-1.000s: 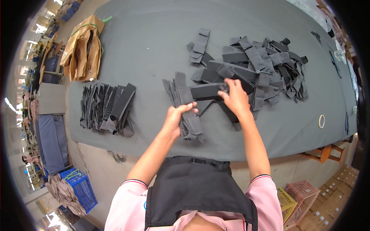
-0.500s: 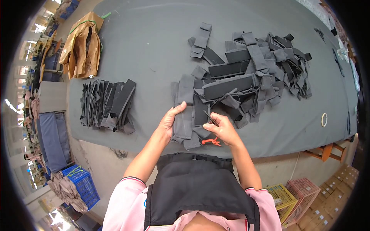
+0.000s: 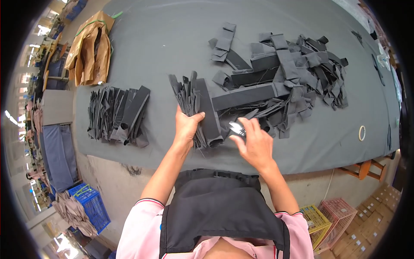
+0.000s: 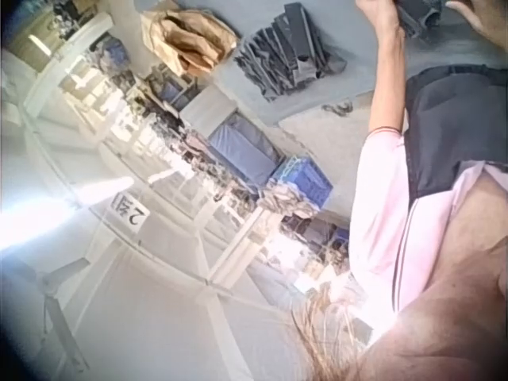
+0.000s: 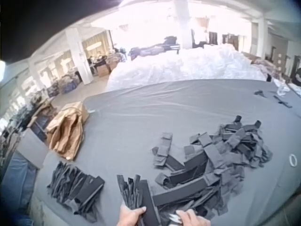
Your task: Sorting and trimming black fabric straps on a workbench in an industrial setting.
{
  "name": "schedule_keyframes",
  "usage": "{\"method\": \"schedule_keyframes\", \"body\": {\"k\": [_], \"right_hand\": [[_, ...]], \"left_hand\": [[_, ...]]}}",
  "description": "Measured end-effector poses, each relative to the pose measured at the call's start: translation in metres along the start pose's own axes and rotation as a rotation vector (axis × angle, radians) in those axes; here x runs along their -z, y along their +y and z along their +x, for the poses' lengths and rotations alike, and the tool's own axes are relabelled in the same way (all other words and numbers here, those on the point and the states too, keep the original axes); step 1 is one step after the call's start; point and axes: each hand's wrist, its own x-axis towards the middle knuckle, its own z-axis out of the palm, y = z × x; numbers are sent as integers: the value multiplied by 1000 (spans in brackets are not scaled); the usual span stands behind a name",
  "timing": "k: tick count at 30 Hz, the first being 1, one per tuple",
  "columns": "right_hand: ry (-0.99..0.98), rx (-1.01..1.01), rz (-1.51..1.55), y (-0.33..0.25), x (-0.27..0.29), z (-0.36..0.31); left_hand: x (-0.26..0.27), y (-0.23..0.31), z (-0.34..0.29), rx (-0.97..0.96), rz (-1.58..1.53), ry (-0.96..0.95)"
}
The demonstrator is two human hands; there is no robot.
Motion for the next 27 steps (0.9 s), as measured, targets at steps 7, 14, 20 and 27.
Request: {"method": "schedule_keyframes", "body": {"k": [7, 14, 20, 27], "right_hand": [[178, 365, -270, 3, -7, 33], [92, 471, -333, 3, -19, 50], [172, 328, -157, 2, -21, 27], [-36, -136, 467, 3, -21, -11]], "left_hand": [[8, 4, -1, -117, 101, 75], [3, 16, -8, -115, 75, 76], [45, 13, -7, -84, -44, 131], [168, 20, -35, 86, -794, -251]]}}
